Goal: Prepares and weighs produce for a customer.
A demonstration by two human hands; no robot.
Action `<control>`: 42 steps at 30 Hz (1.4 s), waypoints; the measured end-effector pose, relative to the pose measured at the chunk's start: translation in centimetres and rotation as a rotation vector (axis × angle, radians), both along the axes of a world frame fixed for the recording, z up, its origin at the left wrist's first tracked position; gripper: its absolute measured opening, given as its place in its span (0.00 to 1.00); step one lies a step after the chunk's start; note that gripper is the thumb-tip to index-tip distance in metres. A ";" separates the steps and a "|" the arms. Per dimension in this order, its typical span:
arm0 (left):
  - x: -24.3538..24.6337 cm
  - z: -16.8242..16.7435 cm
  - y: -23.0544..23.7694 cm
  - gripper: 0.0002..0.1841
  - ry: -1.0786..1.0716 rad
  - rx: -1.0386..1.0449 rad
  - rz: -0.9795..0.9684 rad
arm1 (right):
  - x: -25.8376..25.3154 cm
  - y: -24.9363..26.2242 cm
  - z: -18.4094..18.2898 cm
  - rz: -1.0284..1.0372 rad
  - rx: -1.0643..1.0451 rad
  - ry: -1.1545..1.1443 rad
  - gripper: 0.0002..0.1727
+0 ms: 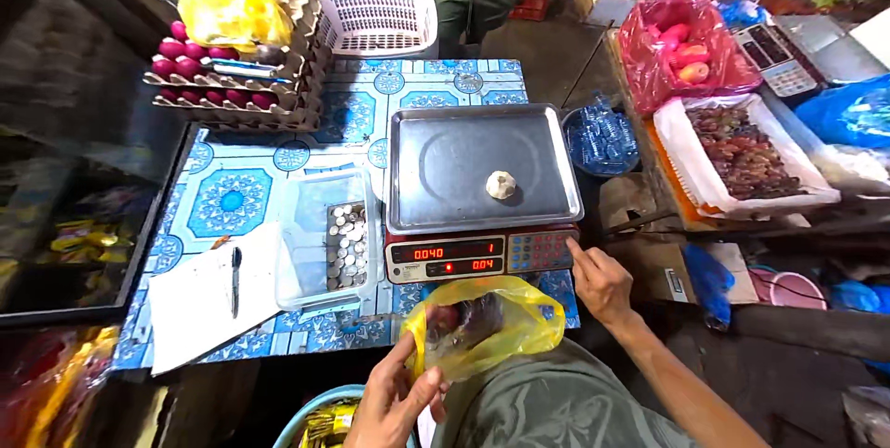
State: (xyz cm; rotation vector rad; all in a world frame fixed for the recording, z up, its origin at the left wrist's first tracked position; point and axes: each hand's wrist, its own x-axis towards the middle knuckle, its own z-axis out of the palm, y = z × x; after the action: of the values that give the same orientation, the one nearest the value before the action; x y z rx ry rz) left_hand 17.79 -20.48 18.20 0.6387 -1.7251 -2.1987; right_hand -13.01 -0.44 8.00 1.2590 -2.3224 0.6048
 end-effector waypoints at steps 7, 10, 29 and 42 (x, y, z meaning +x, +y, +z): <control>-1.0 0.1 0.4 0.38 -0.012 0.013 -0.027 | 1.5 0.2 -1.0 0.032 -0.049 -0.170 0.22; -1.0 0.2 0.7 0.39 -0.040 0.008 -0.035 | 2.6 -0.6 -1.1 0.154 -0.018 -0.021 0.20; -1.2 0.0 1.7 0.37 -0.006 -0.012 0.006 | 1.5 0.9 -2.3 0.094 0.063 0.046 0.24; 1.1 1.0 1.8 0.28 -0.077 -0.056 0.018 | 2.7 -0.1 -2.8 0.245 0.095 0.060 0.22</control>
State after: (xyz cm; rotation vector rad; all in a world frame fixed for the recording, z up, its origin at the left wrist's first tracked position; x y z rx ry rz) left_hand 18.89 -18.66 19.21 0.7314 -1.8044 -2.1314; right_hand -10.34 -0.51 5.24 1.5991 -2.1871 0.5317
